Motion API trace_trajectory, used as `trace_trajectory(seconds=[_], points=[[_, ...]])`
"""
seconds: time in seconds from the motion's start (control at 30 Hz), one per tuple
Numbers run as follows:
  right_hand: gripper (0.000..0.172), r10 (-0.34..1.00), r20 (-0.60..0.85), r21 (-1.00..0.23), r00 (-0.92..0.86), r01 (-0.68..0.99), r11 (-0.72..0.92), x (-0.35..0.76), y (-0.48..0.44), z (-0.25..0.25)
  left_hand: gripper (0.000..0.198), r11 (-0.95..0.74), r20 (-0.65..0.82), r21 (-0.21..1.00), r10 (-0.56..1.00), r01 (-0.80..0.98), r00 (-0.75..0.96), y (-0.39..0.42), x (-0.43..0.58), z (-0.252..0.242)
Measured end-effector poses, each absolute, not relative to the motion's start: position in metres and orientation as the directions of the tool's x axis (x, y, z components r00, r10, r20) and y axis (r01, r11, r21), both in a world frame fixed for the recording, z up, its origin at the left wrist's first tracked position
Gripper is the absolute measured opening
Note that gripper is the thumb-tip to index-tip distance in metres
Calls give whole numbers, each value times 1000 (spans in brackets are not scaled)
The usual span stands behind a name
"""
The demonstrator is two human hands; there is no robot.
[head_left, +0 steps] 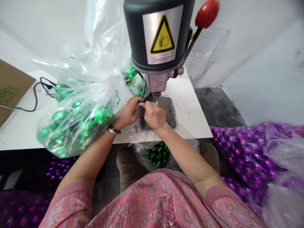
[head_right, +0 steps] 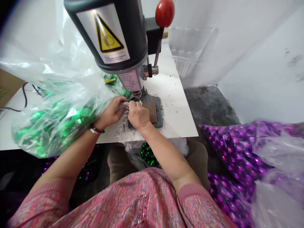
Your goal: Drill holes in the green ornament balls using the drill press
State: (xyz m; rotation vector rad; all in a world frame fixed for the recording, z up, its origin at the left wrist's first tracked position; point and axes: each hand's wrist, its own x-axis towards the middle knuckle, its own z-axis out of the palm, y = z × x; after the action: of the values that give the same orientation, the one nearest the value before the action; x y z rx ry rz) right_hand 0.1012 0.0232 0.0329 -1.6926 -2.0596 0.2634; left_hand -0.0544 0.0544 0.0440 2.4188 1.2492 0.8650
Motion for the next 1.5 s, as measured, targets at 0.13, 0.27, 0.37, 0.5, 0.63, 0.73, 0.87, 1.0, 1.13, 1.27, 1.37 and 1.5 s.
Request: trace_trajectory(seconds=[0.13, 0.27, 0.37, 0.5, 0.63, 0.73, 0.87, 1.0, 1.13, 1.27, 1.37, 1.5], points=[[44, 980, 185, -417, -75, 897, 147, 93, 26, 47, 18, -619, 558, 446, 757, 647, 340, 50, -51, 20], [45, 978, 191, -402, -90, 901, 161, 97, 17, 42, 20, -660, 557, 483, 738, 575, 380, 63, -45, 16], [49, 937, 274, -365, -217, 878, 310, 108, 6, 26, 18, -611, 347, 557, 787, 563, 510, 71, -47, 31], [50, 899, 310, -340, -308, 848, 407, 118, 8, 12, 9, -332, -141, 694, 808, 639, 573, 86, -49, 65], [50, 906, 228, -320, -357, 852, 415, 119, 18, 23, 13, -215, -347, 694, 737, 688, 580, 97, -47, 87], [46, 926, 182, -324, -330, 869, 374, 118, 20, 38, 12, -315, -178, 687, 801, 655, 571, 87, -47, 81], [41, 954, 121, -336, -275, 893, 300, 111, 21, 54, 25, -573, 319, 513, 819, 639, 477, 60, -49, 49], [44, 967, 107, -346, -231, 903, 254, 109, 18, 59, 16, -630, 521, 336, 744, 700, 420, 53, -50, 21], [54, 923, 262, -426, -283, 824, 373, 125, -1, 34, 20, -681, 549, 262, 688, 684, 474, 57, -48, 14], [42, 913, 388, -664, -126, 648, 371, 148, -12, 1, 24, -672, 515, 236, 699, 702, 495, 56, -42, 18], [39, 939, 342, -737, -25, 613, 285, 159, 4, -8, 26, -639, 391, 344, 764, 688, 514, 57, -33, 26], [38, 947, 306, -773, -98, 556, 307, 164, 30, -4, 30, -565, 153, 555, 790, 610, 593, 67, -19, 40]])
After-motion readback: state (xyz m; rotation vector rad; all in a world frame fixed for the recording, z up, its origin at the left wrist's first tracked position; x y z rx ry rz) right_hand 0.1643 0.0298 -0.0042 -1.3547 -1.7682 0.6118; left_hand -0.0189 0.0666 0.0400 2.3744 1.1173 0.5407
